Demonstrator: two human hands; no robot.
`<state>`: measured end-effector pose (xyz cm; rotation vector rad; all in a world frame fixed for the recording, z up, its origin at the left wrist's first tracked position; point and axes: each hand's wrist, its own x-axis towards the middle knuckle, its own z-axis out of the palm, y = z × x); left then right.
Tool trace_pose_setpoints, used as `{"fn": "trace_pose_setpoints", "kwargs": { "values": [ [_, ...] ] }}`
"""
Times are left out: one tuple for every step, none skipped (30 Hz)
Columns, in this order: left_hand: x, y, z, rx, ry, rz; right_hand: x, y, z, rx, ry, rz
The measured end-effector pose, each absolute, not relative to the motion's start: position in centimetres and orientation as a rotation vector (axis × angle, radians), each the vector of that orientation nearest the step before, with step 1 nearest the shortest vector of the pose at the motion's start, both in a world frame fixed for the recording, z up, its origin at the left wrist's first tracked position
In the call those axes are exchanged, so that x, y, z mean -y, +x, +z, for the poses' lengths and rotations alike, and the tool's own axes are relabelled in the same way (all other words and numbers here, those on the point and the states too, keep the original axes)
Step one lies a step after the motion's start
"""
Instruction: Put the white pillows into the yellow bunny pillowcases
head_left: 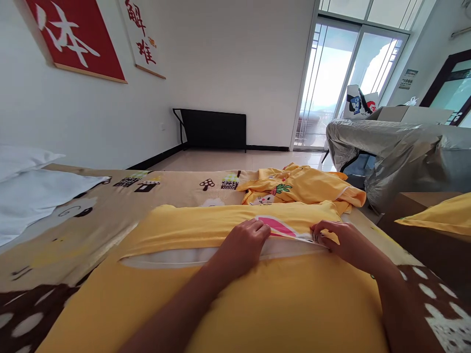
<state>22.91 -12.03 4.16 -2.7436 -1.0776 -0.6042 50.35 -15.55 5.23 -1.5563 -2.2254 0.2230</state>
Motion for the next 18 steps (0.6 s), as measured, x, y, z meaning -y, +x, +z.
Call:
{"fn": "trace_pose_setpoints", "kwargs": {
  "values": [
    [12.0, 22.9, 4.2, 1.079, -2.751, -0.601, 15.7, 50.3, 5.4, 2.224, -1.558, 0.213],
    [12.0, 22.9, 4.2, 1.076, -2.756, -0.598, 16.0, 50.3, 5.6, 2.228, -1.56, 0.204],
    [12.1, 23.0, 4.2, 1.073, -2.76, -0.597, 16.2, 50.2, 5.8, 2.234, -1.565, 0.193],
    [12.1, 23.0, 4.3, 1.069, -2.762, -0.597, 16.6, 50.0, 6.1, 2.241, -1.575, 0.178],
    [12.1, 23.0, 4.3, 1.066, -2.765, -0.596, 16.9, 49.9, 6.3, 2.255, -1.587, 0.164],
    [12.1, 23.0, 4.3, 1.063, -2.767, -0.595, 17.3, 49.8, 6.5, 2.278, -1.597, 0.158],
    [12.1, 23.0, 4.3, 1.06, -2.77, -0.595, 17.6, 49.6, 6.6, 2.305, -1.608, 0.16],
    [12.1, 23.0, 4.4, 1.056, -2.771, -0.598, 17.9, 49.5, 6.7, 2.333, -1.62, 0.169],
    [12.1, 23.0, 4.4, 1.05, -2.77, -0.601, 18.1, 49.5, 6.7, 2.359, -1.64, 0.187],
    [12.1, 23.0, 4.3, 1.044, -2.766, -0.607, 18.3, 49.4, 6.7, 2.379, -1.669, 0.211],
    [12.1, 22.9, 4.3, 1.039, -2.761, -0.614, 18.4, 49.4, 6.7, 2.391, -1.702, 0.227],
    [12.1, 22.9, 4.3, 1.037, -2.758, -0.619, 18.4, 49.3, 6.7, 2.392, -1.742, 0.231],
    [12.1, 22.9, 4.2, 1.036, -2.757, -0.622, 18.5, 49.2, 6.7, 2.383, -1.787, 0.221],
    [12.1, 22.9, 4.2, 1.036, -2.757, -0.621, 18.5, 49.2, 6.7, 2.367, -1.832, 0.207],
    [12.1, 22.9, 4.2, 1.037, -2.758, -0.619, 18.5, 49.1, 6.8, 2.347, -1.876, 0.187],
    [12.1, 22.9, 4.1, 1.038, -2.761, -0.613, 18.5, 49.1, 6.9, 2.328, -1.915, 0.168],
    [12.1, 22.9, 4.1, 1.038, -2.763, -0.608, 18.5, 49.0, 7.0, 2.314, -1.947, 0.158],
    [12.1, 22.9, 4.1, 1.038, -2.763, -0.604, 18.5, 49.0, 7.1, 2.307, -1.971, 0.156]
  ]
}}
